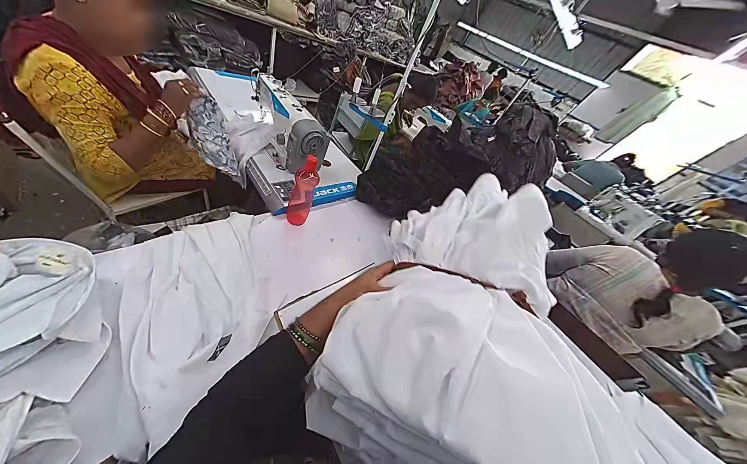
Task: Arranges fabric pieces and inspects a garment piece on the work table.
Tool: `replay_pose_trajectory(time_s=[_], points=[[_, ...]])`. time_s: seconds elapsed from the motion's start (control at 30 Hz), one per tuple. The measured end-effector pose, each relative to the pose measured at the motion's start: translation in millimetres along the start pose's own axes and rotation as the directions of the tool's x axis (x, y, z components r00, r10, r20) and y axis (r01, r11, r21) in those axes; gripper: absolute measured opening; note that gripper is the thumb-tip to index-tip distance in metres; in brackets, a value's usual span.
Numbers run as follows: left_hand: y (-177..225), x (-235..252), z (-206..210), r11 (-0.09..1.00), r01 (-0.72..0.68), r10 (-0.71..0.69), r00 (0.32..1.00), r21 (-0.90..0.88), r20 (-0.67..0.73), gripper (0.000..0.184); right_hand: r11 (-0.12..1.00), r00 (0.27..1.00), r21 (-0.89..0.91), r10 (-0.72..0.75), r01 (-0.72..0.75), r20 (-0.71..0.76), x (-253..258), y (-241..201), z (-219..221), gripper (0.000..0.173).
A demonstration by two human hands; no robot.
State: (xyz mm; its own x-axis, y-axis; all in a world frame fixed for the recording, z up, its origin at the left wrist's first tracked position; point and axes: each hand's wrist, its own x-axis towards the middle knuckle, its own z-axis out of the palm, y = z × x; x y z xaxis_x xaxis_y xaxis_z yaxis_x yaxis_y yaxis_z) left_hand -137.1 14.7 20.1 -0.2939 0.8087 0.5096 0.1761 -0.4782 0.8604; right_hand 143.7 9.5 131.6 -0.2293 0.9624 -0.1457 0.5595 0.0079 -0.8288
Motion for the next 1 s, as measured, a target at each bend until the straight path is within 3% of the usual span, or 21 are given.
replay_pose_trajectory(time_s=[0.03,0.07,0.13,0.17,0.2,0.23,0.27,0.33,0.4,0.43,0.5,0.53,0.6,0.67,0.73,0.87,0.93,1.0], points=[[11.3,8.9,-19.0,1.0,-0.007,0.008,0.999,0.027,-0.04,0.051,0.959,0.963,0.135,-0.26,0.248,0.075,41.6,42.0,-3.6,0.024],[21.2,20.1,-37.4,0.997,-0.019,0.026,0.995,0.068,-0.099,0.047,0.927,0.921,0.225,-0.344,0.301,0.184,78.2,49.4,-4.2,0.027],[49.4,41.8,-63.1,0.99,-0.042,0.076,0.961,0.131,-0.267,0.032,0.872,0.857,0.284,-0.464,0.398,0.225,142.5,26.6,9.4,0.029],[73.5,47.4,-64.9,0.989,0.0,0.061,0.913,0.149,-0.403,0.031,0.788,0.78,0.319,-0.597,0.527,0.188,176.8,13.9,22.6,0.032],[98.7,49.9,-64.1,0.979,0.185,-0.117,0.849,0.082,-0.515,0.035,0.73,0.727,0.353,-0.666,0.586,0.17,204.2,-4.9,36.2,0.04],[99.8,54.5,-69.3,0.959,0.284,-0.223,0.768,0.008,-0.6,0.036,0.716,0.708,0.348,-0.684,0.605,0.177,223.9,-21.6,47.2,0.055],[70.9,56.0,-85.0,0.964,0.259,-0.169,0.758,0.053,-0.63,0.038,0.747,0.712,0.307,-0.661,0.59,0.239,236.7,-30.3,53.7,0.07],[11.5,69.7,-118.0,0.955,0.198,-0.037,0.815,0.219,-0.578,0.043,0.831,0.722,0.19,-0.55,0.523,0.42,244.2,-17.3,62.2,0.088],[-30.1,93.8,-130.7,0.935,0.278,-0.119,0.831,0.22,-0.543,0.046,0.883,0.714,0.056,-0.413,0.466,0.565,235.8,23.8,76.6,0.087],[-54.4,100.7,-127.3,0.91,0.381,-0.229,0.789,0.162,-0.57,0.048,0.879,0.697,-0.017,-0.366,0.477,0.617,228.2,50.2,84.3,0.085],[-110.0,101.7,-114.0,0.748,0.654,-0.483,0.653,0.112,-0.582,0.05,0.775,0.661,-0.165,-0.383,0.61,0.646,207.1,92.7,94.8,0.081],[-140.4,103.2,-108.8,0.627,0.751,-0.573,0.624,0.206,-0.531,0.05,0.708,0.647,-0.207,-0.435,0.676,0.627,198.8,103.7,96.0,0.079],[-197.1,121.2,-98.3,0.393,0.756,-0.683,0.621,0.524,-0.384,0.052,0.654,0.632,-0.226,-0.491,0.722,0.599,194.7,111.8,94.5,0.075],[-202.3,143.1,-81.4,0.238,0.71,-0.779,0.547,0.663,-0.306,0.048,0.638,0.625,-0.22,-0.523,0.738,0.579,195.8,117.1,94.9,0.075],[-192.8,154.2,-72.4,0.174,0.685,-0.806,0.512,0.708,-0.297,0.048,0.609,0.609,-0.212,-0.572,0.764,0.549,203.7,118.5,98.3,0.074],[-169.3,150.4,-69.8,0.158,0.689,-0.797,0.512,0.707,-0.321,0.04,0.586,0.614,-0.233,-0.62,0.776,0.488,208.3,123.1,99.7,0.076],[-147.2,131.1,-56.8,0.281,0.701,-0.716,0.608,0.656,-0.343,0.035,0.572,0.601,-0.218,-0.661,0.791,0.448,209.1,126.3,103.0,0.076],[-122.6,110.6,-30.0,0.415,0.664,-0.614,0.709,0.622,-0.347,0.044,0.559,0.585,-0.206,-0.675,0.804,0.45,210.8,125.7,105.4,0.078]])
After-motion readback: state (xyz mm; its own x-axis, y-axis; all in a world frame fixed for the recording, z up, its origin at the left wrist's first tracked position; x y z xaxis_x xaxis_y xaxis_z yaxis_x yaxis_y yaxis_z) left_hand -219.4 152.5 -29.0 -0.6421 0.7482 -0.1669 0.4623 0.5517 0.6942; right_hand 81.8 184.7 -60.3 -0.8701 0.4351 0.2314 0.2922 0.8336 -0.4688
